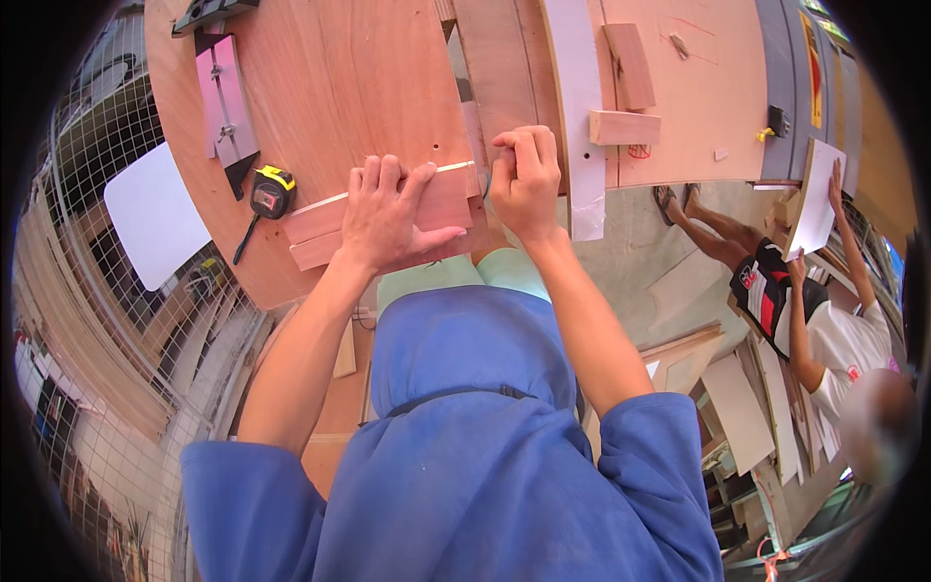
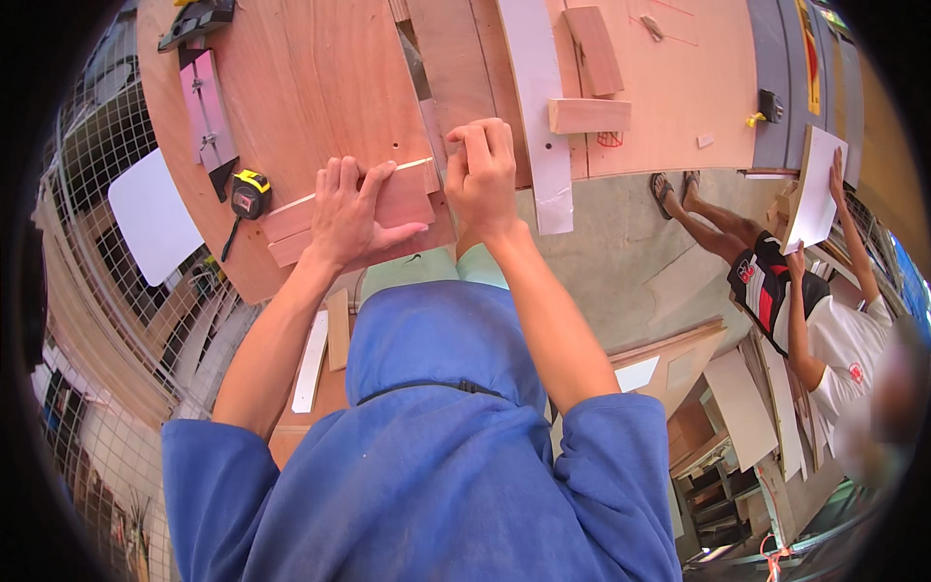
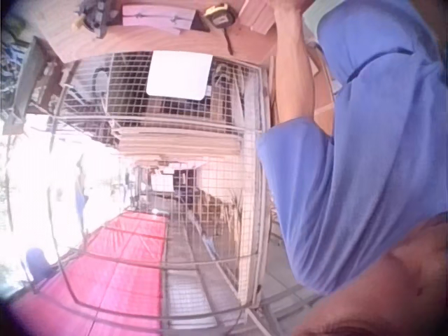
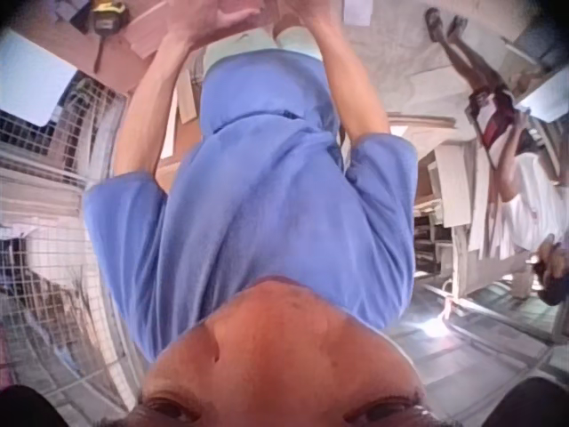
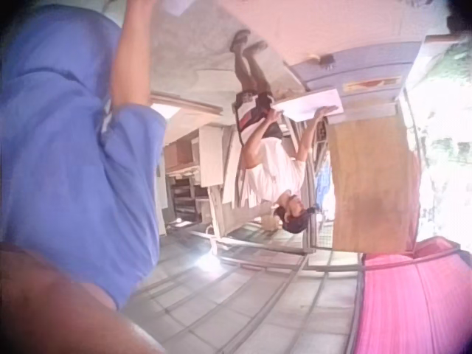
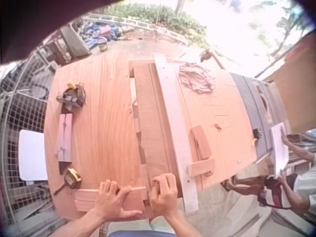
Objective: The person marks a small wooden piece with a pencil, then uses a combination square to measure and mark a larger wooden board. They adjust the square multiple times to ensure accurate measurements.
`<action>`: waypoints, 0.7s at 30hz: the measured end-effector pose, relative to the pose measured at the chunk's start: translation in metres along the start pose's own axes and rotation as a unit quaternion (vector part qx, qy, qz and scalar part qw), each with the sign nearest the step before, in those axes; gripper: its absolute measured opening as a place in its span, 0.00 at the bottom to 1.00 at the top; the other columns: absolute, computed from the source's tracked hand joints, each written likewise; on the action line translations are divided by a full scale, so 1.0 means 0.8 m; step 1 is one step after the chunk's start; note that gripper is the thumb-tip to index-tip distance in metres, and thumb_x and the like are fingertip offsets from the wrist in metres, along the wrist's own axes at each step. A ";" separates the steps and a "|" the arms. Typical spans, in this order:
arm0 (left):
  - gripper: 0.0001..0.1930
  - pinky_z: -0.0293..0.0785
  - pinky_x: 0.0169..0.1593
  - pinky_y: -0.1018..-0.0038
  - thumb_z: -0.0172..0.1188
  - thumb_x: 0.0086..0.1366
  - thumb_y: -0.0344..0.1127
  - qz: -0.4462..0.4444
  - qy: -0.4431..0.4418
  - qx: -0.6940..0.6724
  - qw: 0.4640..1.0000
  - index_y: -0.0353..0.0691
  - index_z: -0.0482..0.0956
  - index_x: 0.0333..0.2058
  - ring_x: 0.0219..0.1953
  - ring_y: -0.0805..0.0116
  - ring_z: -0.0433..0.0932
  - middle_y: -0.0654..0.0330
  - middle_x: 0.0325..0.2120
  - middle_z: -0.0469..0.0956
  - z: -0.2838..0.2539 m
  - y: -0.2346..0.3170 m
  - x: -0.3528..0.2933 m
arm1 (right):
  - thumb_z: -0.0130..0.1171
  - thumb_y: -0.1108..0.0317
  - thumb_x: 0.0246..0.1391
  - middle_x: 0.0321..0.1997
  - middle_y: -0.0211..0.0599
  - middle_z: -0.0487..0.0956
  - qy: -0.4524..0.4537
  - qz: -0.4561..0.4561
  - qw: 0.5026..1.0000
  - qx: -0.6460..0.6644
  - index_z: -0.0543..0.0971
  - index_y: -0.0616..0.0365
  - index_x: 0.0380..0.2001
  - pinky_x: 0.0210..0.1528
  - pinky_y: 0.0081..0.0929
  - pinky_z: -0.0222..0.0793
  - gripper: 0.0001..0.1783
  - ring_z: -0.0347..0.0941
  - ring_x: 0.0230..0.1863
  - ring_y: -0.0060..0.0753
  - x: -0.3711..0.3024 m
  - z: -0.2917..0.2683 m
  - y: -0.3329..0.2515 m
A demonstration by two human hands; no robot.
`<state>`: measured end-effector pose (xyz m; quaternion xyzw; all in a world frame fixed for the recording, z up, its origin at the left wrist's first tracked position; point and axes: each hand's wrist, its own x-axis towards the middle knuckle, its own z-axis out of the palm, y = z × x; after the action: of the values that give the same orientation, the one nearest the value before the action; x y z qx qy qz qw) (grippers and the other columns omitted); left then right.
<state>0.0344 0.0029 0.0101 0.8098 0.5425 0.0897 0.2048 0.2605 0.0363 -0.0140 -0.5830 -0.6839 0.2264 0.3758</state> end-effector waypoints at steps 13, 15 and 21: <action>0.46 0.66 0.45 0.58 0.77 0.43 0.74 -0.004 0.033 -0.021 0.999 0.53 0.79 0.56 0.42 0.55 0.67 0.60 0.39 0.66 0.009 -0.005 0.004 | 0.62 0.82 0.44 0.38 0.40 0.71 -0.014 -0.039 0.991 -0.127 0.80 0.54 0.34 0.38 0.40 0.69 0.13 0.70 0.39 0.45 -0.001 0.023 0.016; 0.46 0.66 0.45 0.59 0.77 0.42 0.73 -0.009 0.034 -0.028 0.999 0.53 0.79 0.56 0.42 0.56 0.67 0.60 0.39 0.66 0.008 -0.005 0.005 | 0.62 0.82 0.44 0.38 0.40 0.71 -0.019 -0.036 0.991 -0.126 0.80 0.53 0.34 0.37 0.39 0.69 0.13 0.70 0.39 0.45 -0.003 0.023 0.017; 0.44 0.67 0.47 0.58 0.76 0.43 0.73 -0.012 0.038 -0.030 0.999 0.56 0.78 0.56 0.45 0.56 0.68 0.60 0.40 0.67 0.004 -0.001 0.002 | 0.61 0.82 0.51 0.39 0.37 0.73 -0.030 -0.028 0.996 -0.076 0.81 0.56 0.37 0.39 0.35 0.70 0.11 0.71 0.39 0.39 -0.004 0.016 0.020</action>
<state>0.0354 0.0038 0.0070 0.7929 0.5564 0.1338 0.2093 0.2603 0.0383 -0.0347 -0.5835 -0.7262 0.1800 0.3159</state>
